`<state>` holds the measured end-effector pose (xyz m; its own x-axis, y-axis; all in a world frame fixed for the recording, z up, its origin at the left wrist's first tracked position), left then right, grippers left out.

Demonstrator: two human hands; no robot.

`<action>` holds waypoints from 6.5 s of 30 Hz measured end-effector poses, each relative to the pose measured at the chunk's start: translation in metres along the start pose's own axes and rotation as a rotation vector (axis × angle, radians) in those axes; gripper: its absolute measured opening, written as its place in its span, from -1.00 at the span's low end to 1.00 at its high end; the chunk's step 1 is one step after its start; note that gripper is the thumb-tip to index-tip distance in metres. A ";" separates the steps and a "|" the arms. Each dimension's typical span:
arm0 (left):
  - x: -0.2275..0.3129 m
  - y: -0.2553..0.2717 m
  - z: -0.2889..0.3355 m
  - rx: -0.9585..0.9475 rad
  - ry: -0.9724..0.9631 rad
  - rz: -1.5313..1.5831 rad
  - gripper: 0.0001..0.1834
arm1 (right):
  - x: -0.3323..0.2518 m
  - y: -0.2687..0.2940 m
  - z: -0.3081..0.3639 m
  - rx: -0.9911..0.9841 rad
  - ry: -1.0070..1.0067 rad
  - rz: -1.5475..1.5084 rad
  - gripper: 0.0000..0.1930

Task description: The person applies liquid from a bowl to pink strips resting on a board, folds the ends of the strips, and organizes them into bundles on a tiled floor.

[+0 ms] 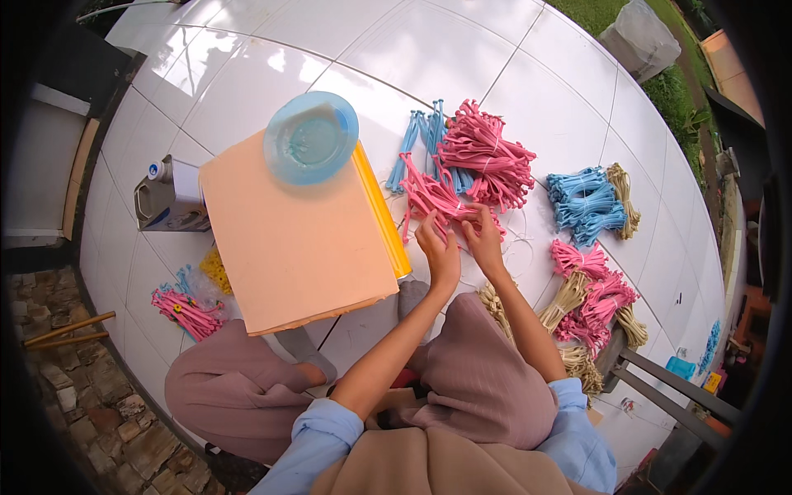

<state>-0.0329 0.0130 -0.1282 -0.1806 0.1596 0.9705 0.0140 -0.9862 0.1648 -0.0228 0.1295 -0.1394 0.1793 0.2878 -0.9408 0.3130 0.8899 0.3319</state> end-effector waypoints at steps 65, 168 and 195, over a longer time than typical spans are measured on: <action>0.235 0.310 0.054 -0.024 -0.442 0.005 -0.55 | -0.369 -0.028 0.078 0.120 0.545 0.046 -0.08; 0.068 0.286 -0.087 0.014 -0.419 -0.450 -0.10 | -0.160 -0.029 0.058 -0.419 0.313 -0.226 -0.83; 0.194 0.162 -0.011 -0.811 -0.323 -0.204 -0.69 | -0.240 0.000 0.021 -0.361 0.224 -0.205 -0.85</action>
<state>-0.0763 -0.1165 0.0855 0.1836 0.2185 0.9584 -0.7098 -0.6450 0.2830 -0.0461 0.0526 0.0878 -0.0706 0.1276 -0.9893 -0.0303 0.9911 0.1300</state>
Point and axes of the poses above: each hand's wrist, its own z-axis away from the middle knuckle, its own y-axis out of the back of the hand, x = y × z, the point moved 5 cm from there along -z, towards the middle knuckle, and after that the axes turned 4 degrees about y, right-handed, at the moved point
